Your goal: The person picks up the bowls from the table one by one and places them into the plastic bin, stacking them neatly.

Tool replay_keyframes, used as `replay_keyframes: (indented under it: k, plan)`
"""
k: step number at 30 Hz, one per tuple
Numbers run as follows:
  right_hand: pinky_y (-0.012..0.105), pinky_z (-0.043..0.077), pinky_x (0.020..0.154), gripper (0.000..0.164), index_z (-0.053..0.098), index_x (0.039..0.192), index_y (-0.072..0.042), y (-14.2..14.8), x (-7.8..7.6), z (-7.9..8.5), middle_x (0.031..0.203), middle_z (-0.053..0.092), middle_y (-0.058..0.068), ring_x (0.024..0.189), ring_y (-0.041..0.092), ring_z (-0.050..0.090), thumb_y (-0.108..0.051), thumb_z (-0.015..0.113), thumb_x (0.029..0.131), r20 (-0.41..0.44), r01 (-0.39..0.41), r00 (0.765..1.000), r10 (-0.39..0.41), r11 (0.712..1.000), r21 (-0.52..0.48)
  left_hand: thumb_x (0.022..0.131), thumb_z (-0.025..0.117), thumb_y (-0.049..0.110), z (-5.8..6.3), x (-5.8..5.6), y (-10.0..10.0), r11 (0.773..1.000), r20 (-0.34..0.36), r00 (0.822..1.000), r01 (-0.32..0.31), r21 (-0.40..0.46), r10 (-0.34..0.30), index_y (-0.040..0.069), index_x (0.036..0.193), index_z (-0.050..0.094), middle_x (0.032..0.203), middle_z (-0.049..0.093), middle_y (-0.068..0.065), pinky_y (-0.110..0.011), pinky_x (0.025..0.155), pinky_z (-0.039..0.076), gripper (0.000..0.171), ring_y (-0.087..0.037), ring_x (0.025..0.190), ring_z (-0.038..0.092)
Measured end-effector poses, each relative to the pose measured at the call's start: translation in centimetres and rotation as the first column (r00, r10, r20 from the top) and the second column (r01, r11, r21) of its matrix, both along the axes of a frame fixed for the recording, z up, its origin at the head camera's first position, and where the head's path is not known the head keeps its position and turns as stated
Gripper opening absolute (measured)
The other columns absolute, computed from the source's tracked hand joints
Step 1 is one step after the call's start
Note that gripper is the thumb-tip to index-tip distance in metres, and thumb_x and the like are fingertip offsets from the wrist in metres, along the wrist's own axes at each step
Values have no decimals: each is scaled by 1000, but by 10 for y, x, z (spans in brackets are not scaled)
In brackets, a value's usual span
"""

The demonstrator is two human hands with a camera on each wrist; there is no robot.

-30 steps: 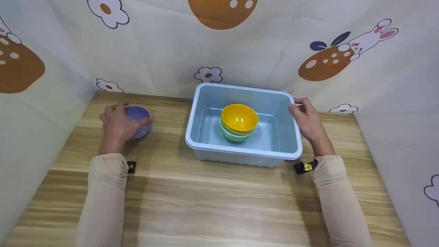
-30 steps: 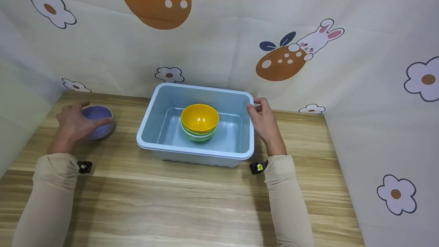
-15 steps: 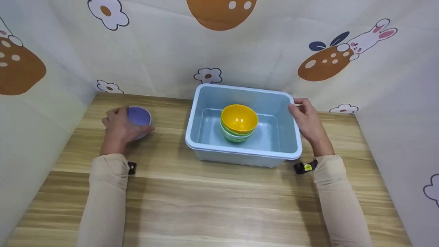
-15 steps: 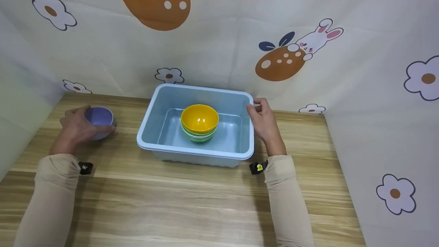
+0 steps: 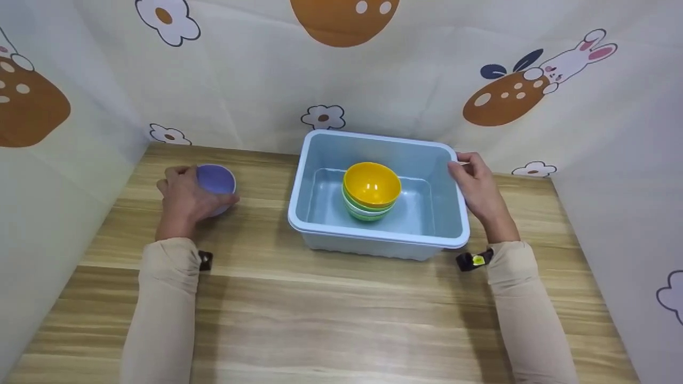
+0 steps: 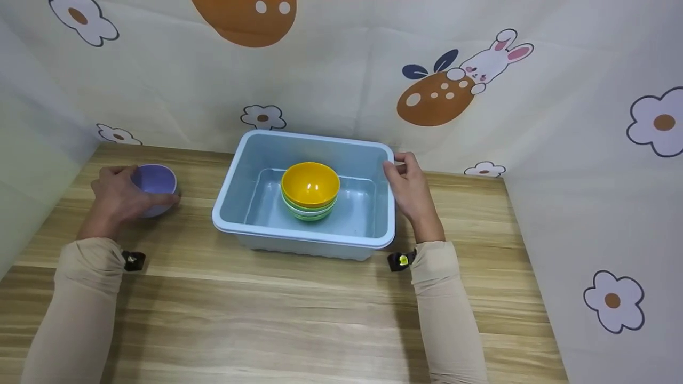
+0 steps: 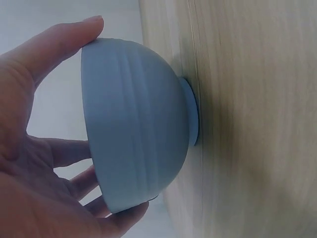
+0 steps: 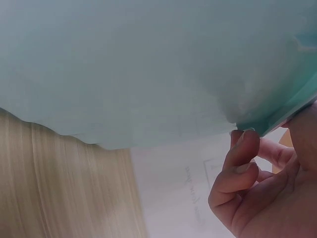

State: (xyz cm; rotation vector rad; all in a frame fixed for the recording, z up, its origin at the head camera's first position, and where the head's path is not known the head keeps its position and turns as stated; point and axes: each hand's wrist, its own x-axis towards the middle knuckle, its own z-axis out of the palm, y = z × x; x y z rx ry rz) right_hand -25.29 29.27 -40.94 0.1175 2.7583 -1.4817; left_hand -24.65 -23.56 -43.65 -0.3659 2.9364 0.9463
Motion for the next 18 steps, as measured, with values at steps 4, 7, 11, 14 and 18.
replay_keyframes:
  k: [4,7,11,14,18]
  plan:
    - [17,55,76,56,47,145,-6,-1,0,-1,122,59,18,100,21,62,-46,47,105,-23,2,1000,-2,1000,-4,70,88,46,2,2,0,1000,-45,999,-2,-3,2,-6,151,38,155,25,-34,-72,105,39,108,-56,138,22]
    - [17,54,76,57,47,145,-7,-1,1,-1,122,58,16,102,22,61,-48,46,105,-16,4,1000,-4,1000,-2,70,87,48,5,2,0,1000,-45,999,-15,-3,15,-5,153,36,155,23,-34,-74,104,38,111,-56,139,20]
    - [17,54,78,58,46,145,-8,-1,1,0,124,58,16,105,25,61,-50,46,105,-4,5,1000,-5,1000,1,70,86,53,10,2,-1,999,-2,999,-44,3,44,-3,156,31,156,21,-35,-75,107,32,117,-54,141,17]
    - [17,54,78,58,46,144,-8,-2,1,0,125,58,17,106,25,61,-50,46,105,-6,3,1000,-3,1000,0,70,85,55,14,1,-1,999,19,998,-53,9,53,-4,156,30,157,21,-38,-74,109,29,118,-55,142,16]
    - [16,54,78,58,46,145,-7,-1,1,0,126,58,18,107,26,61,-50,46,105,-8,-2,1000,2,1000,1,70,86,55,20,0,-2,999,16,999,-39,16,39,-3,157,28,156,21,-38,-74,109,29,120,-55,142,15]
